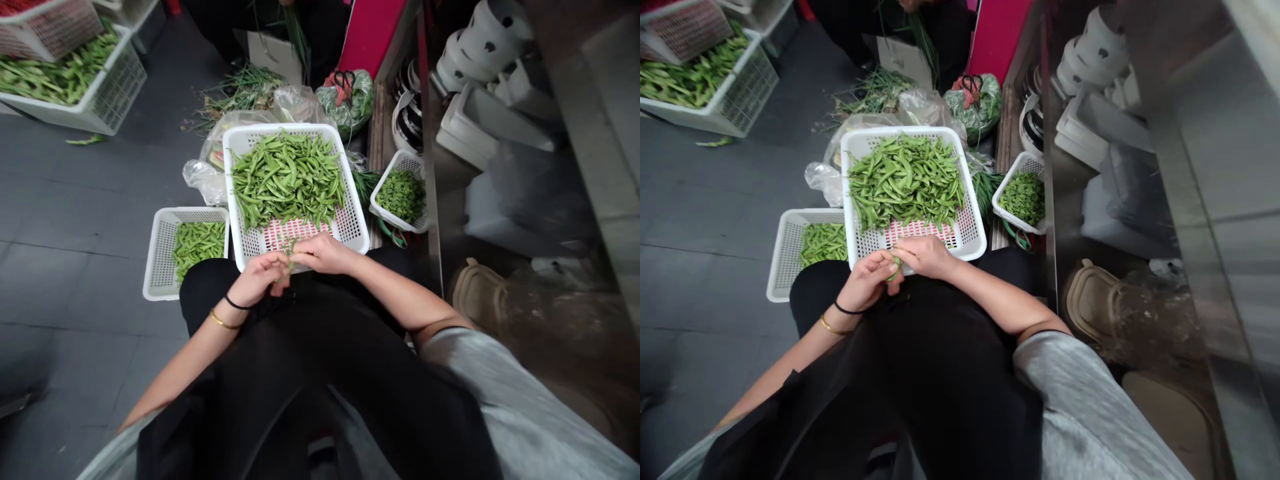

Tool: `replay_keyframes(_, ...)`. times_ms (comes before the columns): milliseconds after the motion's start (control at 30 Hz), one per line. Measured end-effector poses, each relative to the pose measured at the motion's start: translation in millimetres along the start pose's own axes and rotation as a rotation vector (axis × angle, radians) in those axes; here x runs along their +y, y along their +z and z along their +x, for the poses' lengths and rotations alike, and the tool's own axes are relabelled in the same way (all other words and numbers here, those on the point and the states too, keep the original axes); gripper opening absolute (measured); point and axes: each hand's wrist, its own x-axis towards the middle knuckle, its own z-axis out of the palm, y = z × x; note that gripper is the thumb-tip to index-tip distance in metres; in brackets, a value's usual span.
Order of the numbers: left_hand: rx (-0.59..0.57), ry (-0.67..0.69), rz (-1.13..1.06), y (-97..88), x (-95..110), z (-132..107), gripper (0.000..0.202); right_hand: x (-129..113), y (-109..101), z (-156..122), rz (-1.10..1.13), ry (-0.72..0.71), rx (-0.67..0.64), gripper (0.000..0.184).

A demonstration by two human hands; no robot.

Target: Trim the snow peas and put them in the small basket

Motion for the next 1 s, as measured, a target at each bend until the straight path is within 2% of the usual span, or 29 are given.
replay_keyframes(100, -0.292, -0.204, 0.238, -22.4, 14, 0, 0.017, 0, -19, -2, 0.108, -0.109, -0.574, 0.023)
replay_keyframes(133, -0.4, -0.264, 0.303, -28.3, 19, 0, 0.019, -1, -23, -2, 0.15, -0.13, -0.703, 0.021)
replay_keyframes(167, -0.486, -0.304, 0.345, -32.3, 25, 1, 0.02, -2, -25, -3, 0.174, -0.153, -0.761, 0.021)
replay_keyframes(200, -0.539, -0.321, 0.357, -34.0, 29, 1, 0.019, -4, -26, -2, 0.183, -0.177, -0.754, 0.022)
replay_keyframes(267, -0.528, -0.281, 0.284, -30.6, 33, 3, 0.015, -8, -24, 0, 0.151, -0.216, -0.578, 0.024)
replay_keyframes(333, -0.375, -0.16, 0.107, -20.0, 30, 7, 0.017, -10, -18, 4, 0.05, -0.196, -0.263, 0.029)
replay_keyframes(400, -0.164, -0.043, -0.079, -7.9, 20, 11, 0.023, -9, -8, 5, -0.104, -0.131, 0.037, 0.034)
replay_keyframes(433, -0.061, -0.014, -0.147, -3.5, 15, 14, 0.025, -7, -3, 4, -0.18, -0.104, 0.146, 0.035)
replay_keyframes(500, 0.133, 0.012, -0.216, -1.6, 7, 18, 0.027, 0, 5, -2, -0.271, -0.082, 0.244, 0.034)
replay_keyframes(600, 0.369, 0.077, -0.223, -16.6, 7, 21, 0.023, 16, 4, -15, -0.295, -0.04, 0.218, 0.031)
replay_keyframes(667, 0.439, 0.126, -0.246, -31.5, 13, 21, 0.016, 26, -4, -17, -0.311, 0.036, 0.117, 0.026)
replay_keyframes(767, 0.377, 0.148, -0.331, -44.9, 21, 18, 0.011, 40, -19, -5, -0.363, 0.122, -0.277, 0.014)
replay_keyframes(833, 0.281, 0.129, -0.386, -43.7, 23, 16, 0.01, 51, -29, 10, -0.511, 0.281, -0.435, 0.021)
replay_keyframes(900, 0.197, 0.095, -0.417, -36.6, 21, 15, 0.005, 64, -37, 28, -0.71, 0.516, -0.402, 0.026)
replay_keyframes(933, 0.172, 0.072, -0.417, -32.2, 19, 14, 0.012, 70, -40, 35, -0.785, 0.612, -0.364, 0.028)
replay_keyframes(1000, 0.151, 0.015, -0.378, -24.0, 16, 13, 0.028, 83, -45, 47, -0.829, 0.704, -0.374, 0.031)
